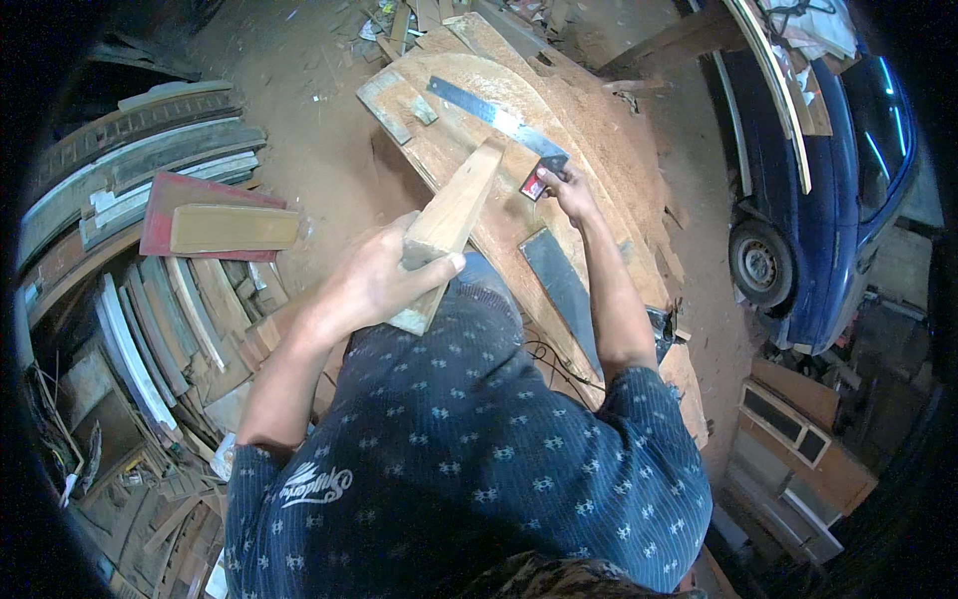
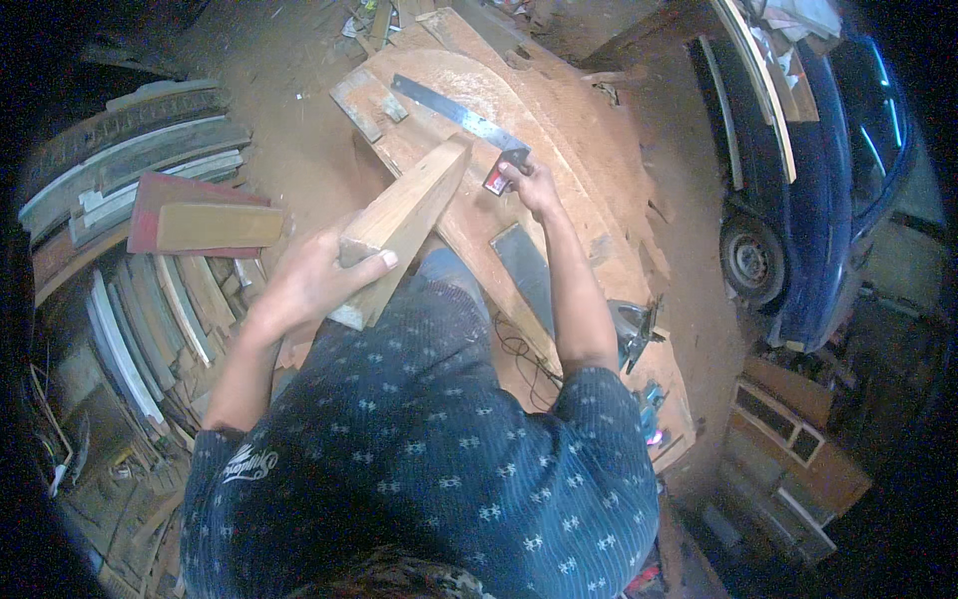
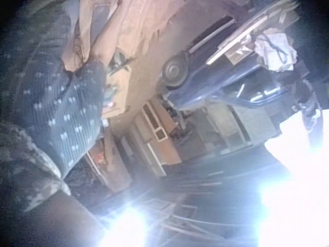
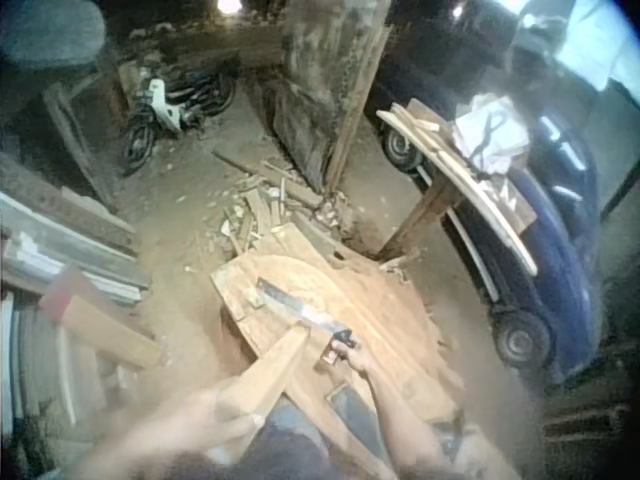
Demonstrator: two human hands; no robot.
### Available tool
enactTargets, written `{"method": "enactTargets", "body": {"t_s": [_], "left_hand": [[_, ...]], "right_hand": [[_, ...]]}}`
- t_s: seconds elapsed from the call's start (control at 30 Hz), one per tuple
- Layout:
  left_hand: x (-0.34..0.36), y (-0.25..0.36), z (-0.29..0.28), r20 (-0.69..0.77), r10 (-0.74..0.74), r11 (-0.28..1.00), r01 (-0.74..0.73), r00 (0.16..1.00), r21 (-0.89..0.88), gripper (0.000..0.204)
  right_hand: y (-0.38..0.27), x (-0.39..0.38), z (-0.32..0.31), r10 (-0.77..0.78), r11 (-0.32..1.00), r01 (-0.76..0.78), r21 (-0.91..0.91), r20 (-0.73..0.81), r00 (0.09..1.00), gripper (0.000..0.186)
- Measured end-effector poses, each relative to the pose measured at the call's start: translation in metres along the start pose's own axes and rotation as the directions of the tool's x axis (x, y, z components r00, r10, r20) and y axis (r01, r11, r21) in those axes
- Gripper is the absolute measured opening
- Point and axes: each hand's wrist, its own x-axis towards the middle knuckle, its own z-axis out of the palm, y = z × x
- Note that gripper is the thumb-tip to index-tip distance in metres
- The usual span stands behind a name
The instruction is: The person uses a circular saw to cut a piece of wood on a workbench. They measure and mark the wood with a square and pencil, then make several cuts to shape the piece. The person also uses a hand plane to smooth the edges of the wood.
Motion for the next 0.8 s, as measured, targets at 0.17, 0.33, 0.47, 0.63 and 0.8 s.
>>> {"method": "enactTargets", "body": {"t_s": [0.17, 0.33, 0.47, 0.63, 0.8], "left_hand": [[0.008, -0.001, -0.008, 0.031, -0.024, 0.996, 0.022, 0.999, 0.089, 0.067], [0.004, -0.015, -0.012, 0.042, -0.161, 0.976, 0.152, 0.986, 0.157, 0.064], [0.003, -0.024, -0.009, 0.005, -0.039, 0.973, 0.037, 0.999, 0.228, 0.063], [0.000, -0.008, -0.008, 0.035, -0.103, 0.987, 0.098, 0.994, 0.130, 0.063], [-0.003, -0.017, 0.002, -0.004, -0.018, 0.990, 0.019, 1.000, 0.141, 0.061]], "right_hand": [[0.064, 0.080, 0.016, 0.100, 0.995, -0.100, -0.016, 0.062, 0.993, 0.026], [0.051, 0.088, 0.042, 0.130, 0.991, -0.130, -0.003, 0.111, 0.985, 0.024], [0.056, 0.090, 0.039, 0.136, 0.990, -0.130, -0.058, 0.112, 0.984, 0.023], [0.058, 0.086, 0.041, 0.146, 0.987, -0.142, -0.074, 0.054, 0.988, 0.026], [0.065, 0.086, 0.043, 0.154, 0.988, -0.153, -0.023, 0.054, 0.987, 0.031]]}}
